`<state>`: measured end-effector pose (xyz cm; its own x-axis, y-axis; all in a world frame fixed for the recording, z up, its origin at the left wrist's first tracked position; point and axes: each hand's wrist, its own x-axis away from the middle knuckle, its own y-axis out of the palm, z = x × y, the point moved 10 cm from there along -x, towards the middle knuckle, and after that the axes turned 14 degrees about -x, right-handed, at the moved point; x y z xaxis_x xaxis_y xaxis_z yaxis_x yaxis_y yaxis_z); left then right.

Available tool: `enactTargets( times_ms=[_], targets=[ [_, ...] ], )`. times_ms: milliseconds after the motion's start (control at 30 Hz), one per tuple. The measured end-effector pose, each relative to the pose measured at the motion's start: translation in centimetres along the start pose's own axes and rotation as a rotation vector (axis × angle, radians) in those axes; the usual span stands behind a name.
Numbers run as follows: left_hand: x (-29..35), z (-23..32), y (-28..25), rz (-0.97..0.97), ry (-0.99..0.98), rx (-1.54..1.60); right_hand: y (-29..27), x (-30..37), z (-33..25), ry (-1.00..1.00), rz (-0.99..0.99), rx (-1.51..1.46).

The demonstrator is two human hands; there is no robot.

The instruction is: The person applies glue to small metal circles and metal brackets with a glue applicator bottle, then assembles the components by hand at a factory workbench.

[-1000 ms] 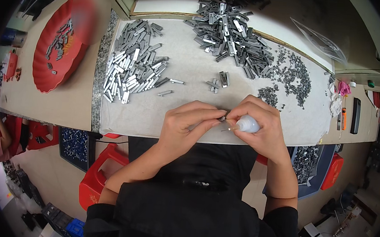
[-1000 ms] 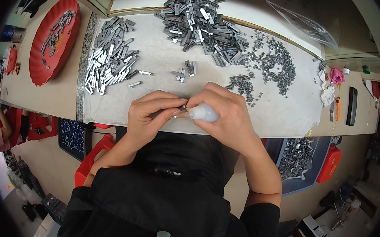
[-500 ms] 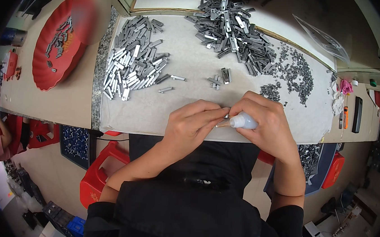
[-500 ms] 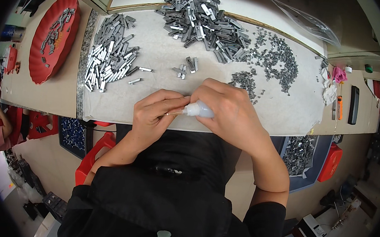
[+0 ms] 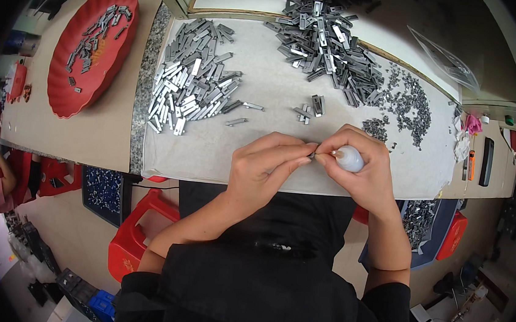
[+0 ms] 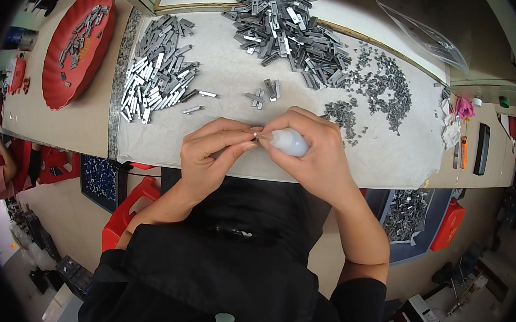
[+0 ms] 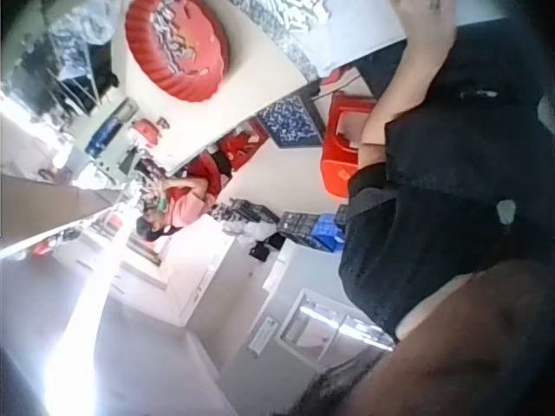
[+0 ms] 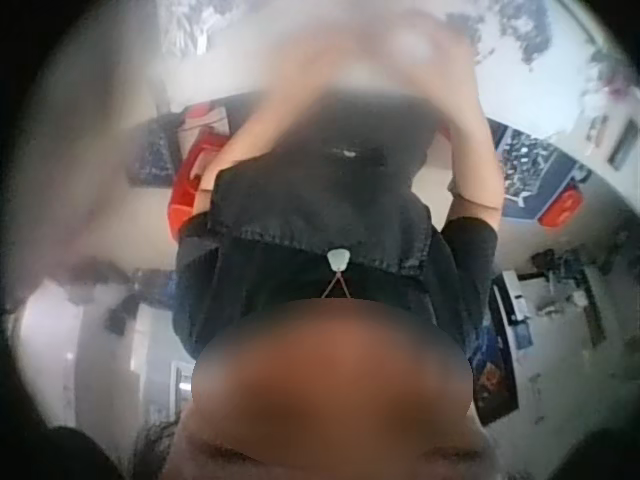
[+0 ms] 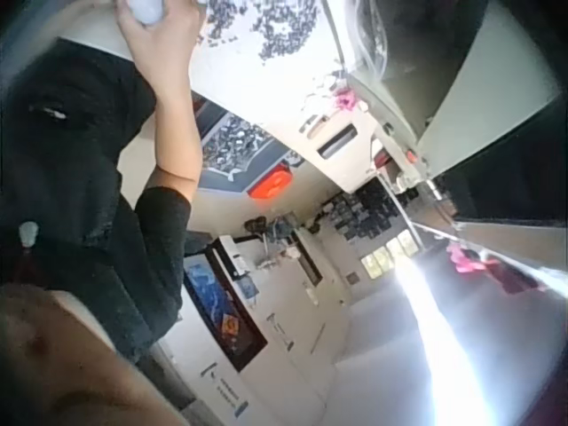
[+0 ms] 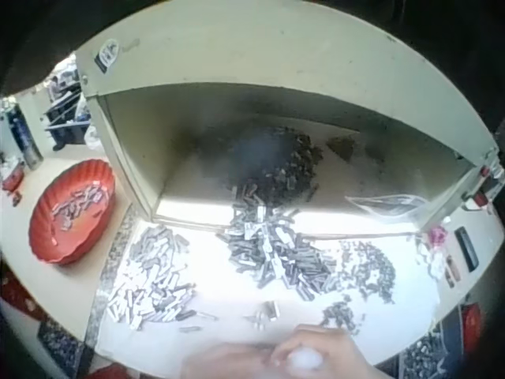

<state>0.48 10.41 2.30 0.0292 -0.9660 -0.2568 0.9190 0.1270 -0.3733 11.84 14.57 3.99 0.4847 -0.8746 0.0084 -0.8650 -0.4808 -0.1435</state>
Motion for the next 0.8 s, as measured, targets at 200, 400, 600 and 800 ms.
enactTargets(
  times_ms=[200,400,600,800],
  targets=[
    [0.1,0.3,-0.2,0.001,0.050,-0.033,0.6,0.1,-0.6,-0.043,-0.034,0.148],
    [-0.1,0.0,-0.4,-0.016,-0.008,-0.013,0.5,0.3,-1.3,-0.107,0.078,0.094],
    [0.5,-2.1,0.3,-0.018,-0.248,0.322,-0.3,1.7,1.9,0.115,0.266,-0.312],
    [0.6,-1.4,-0.2,-0.012,-0.126,0.163,0.7,1.6,3.1,0.183,0.233,-0.457]
  ],
)
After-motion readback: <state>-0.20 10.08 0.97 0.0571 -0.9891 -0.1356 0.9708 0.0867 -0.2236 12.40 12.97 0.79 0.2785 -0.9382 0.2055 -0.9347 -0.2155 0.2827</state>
